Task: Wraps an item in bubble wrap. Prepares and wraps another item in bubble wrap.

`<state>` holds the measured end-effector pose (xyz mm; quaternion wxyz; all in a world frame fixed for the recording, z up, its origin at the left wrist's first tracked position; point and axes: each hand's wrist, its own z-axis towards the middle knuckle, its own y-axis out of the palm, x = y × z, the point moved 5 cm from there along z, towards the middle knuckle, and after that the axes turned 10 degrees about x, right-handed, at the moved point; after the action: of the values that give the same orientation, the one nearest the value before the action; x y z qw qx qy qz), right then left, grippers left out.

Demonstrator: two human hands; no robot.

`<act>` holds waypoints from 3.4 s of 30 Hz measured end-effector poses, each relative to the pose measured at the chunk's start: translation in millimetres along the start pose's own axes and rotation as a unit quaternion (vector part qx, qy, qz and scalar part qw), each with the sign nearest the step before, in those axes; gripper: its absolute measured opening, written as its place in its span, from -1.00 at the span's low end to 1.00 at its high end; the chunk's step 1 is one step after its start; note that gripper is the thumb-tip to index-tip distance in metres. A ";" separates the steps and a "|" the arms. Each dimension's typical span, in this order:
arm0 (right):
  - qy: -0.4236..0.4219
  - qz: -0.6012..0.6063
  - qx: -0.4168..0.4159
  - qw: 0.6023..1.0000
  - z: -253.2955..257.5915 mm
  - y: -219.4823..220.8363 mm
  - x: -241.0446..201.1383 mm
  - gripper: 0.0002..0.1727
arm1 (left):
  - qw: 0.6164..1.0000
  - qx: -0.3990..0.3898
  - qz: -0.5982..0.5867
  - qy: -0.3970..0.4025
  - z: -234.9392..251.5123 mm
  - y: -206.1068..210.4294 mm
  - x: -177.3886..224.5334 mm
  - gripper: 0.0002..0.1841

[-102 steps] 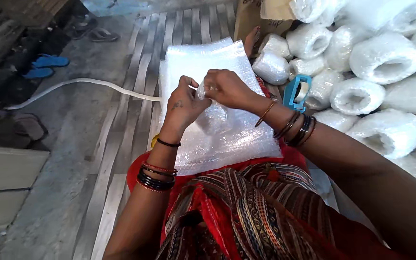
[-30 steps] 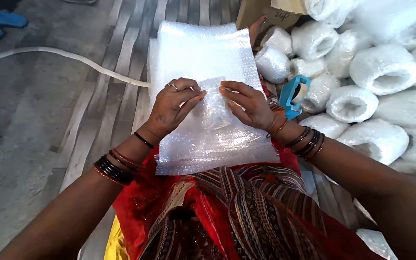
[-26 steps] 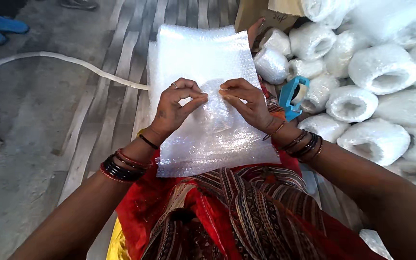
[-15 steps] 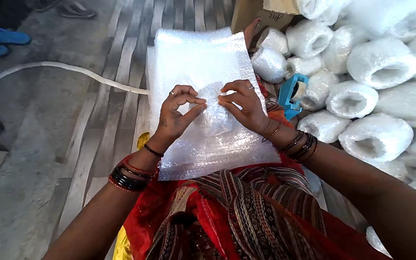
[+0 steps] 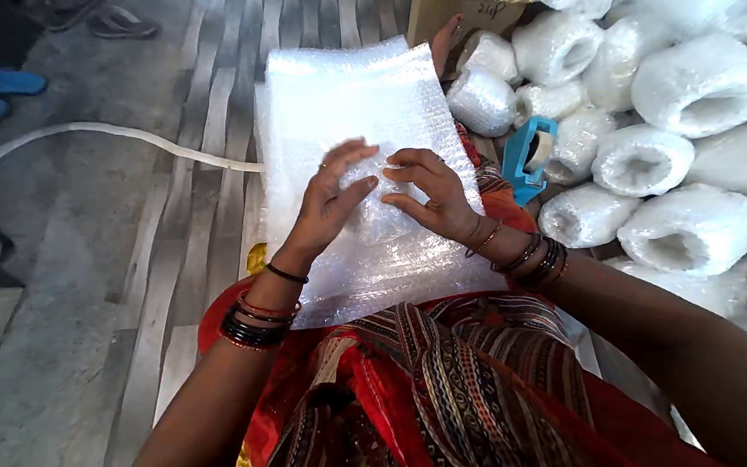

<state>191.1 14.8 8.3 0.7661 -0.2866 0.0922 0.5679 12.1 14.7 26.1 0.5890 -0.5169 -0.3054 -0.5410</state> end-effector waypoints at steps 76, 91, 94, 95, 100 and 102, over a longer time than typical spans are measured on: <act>0.543 -0.236 0.020 0.806 -57.0 -159.6 38.3 -0.49 | 0.988 0.003 0.035 -0.150 -2.2 16.4 11.9 -0.45; 0.736 -0.239 0.101 0.625 -142.2 -218.4 162.4 -0.50 | 0.988 0.021 0.044 -0.144 8.3 19.3 -2.6 -0.45; 0.743 -0.201 0.178 0.613 -153.5 -221.5 167.3 -0.53 | 0.991 0.021 0.033 -0.130 6.8 16.9 -5.7 -0.43; 0.748 -0.186 0.190 0.608 -156.3 -221.0 168.8 -0.52 | 0.991 0.015 0.035 -0.132 5.2 15.7 -5.6 -0.42; 0.779 -0.162 0.108 0.596 -155.1 -213.3 180.0 -0.47 | 0.989 0.031 0.044 -0.137 5.1 15.2 -7.7 -0.41; 0.784 -0.150 0.117 0.591 -154.3 -211.6 184.0 -0.48 | 0.990 0.035 0.034 -0.135 5.3 16.9 -6.6 -0.42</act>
<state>477.0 40.8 -133.1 0.4989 -0.5387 0.6787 -0.0149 27.7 19.8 16.7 0.5785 -0.5742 -0.3832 -0.4345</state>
